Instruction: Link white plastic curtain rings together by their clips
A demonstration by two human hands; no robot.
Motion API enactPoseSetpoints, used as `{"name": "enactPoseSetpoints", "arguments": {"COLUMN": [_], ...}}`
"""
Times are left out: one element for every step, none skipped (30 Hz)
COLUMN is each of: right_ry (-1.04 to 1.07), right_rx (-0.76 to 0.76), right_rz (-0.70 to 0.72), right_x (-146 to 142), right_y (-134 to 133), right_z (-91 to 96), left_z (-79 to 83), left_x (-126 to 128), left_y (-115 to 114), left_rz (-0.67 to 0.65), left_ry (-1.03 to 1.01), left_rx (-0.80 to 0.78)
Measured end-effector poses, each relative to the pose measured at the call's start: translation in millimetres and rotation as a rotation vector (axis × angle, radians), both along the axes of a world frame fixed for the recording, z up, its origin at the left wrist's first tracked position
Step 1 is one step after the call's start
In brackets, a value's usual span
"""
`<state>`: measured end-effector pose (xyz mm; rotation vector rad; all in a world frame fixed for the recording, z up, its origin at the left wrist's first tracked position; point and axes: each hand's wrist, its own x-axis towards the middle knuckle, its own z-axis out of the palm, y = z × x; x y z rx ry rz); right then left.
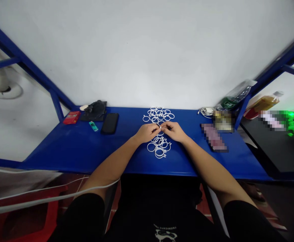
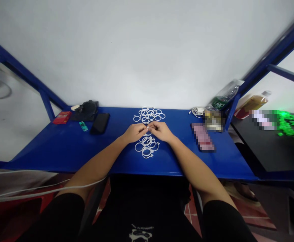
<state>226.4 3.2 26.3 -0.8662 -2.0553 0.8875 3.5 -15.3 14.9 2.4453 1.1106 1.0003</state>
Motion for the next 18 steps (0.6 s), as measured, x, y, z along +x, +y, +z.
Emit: {"name": "enactPoseSetpoints", "arguments": {"right_ry": [-0.002,-0.004,-0.005,-0.006,-0.005,-0.006,-0.008,-0.014,-0.022,-0.030,-0.038,-0.042,-0.043,-0.041,-0.033,-0.017,0.003,0.022], "right_rx": [0.000,-0.002,-0.003,-0.004,-0.004,-0.002,0.003,0.010,0.018,0.027,0.036,0.044,0.051,0.053,0.053,0.050,0.045,0.044], "right_rz": [-0.004,-0.007,-0.009,-0.009,-0.010,-0.010,-0.010,-0.012,-0.014,-0.017,-0.021,-0.025,-0.026,-0.024,-0.025,-0.028,-0.035,-0.052], "right_x": [-0.1,-0.3,-0.6,-0.8,-1.0,-1.2,-1.3,-1.3,-1.4,-1.5,-1.7,-1.9,-2.2,-2.5,-2.5,-2.2,-1.3,0.3], "right_y": [-0.3,-0.7,-1.0,-1.4,-1.6,-1.8,-1.9,-1.9,-1.8,-1.7,-1.6,-1.5,-1.4,-1.3,-1.1,-0.6,0.3,1.9], "right_z": [0.3,0.3,0.2,0.0,-0.2,-0.4,-0.4,-0.3,-0.1,0.2,0.6,0.9,1.2,1.3,1.3,1.0,0.4,-0.5], "left_z": [-0.1,-0.3,-0.7,-1.1,-1.6,-2.1,-2.4,-2.7,-2.8,-2.7,-2.5,-2.2,-2.0,-1.7,-1.5,-1.4,-1.3,-1.4], "left_x": [0.1,0.1,0.2,0.4,0.7,1.1,1.6,2.3,3.1,3.9,4.6,5.4,6.0,6.3,6.4,6.1,5.5,4.5], "left_y": [-0.3,-0.4,-0.5,-0.4,-0.3,-0.3,-0.4,-0.7,-1.1,-1.6,-2.1,-2.6,-3.0,-3.1,-3.0,-2.5,-1.8,-0.8], "left_rz": [-0.006,-0.012,-0.015,-0.017,-0.020,-0.025,-0.033,-0.046,-0.061,-0.076,-0.087,-0.094,-0.098,-0.099,-0.096,-0.091,-0.085,-0.080], "left_ry": [0.006,0.012,0.019,0.026,0.036,0.045,0.053,0.059,0.063,0.065,0.065,0.068,0.074,0.080,0.081,0.076,0.063,0.041], "left_rx": [0.001,0.004,0.010,0.017,0.025,0.034,0.041,0.047,0.051,0.057,0.062,0.068,0.070,0.070,0.070,0.069,0.069,0.072]}}
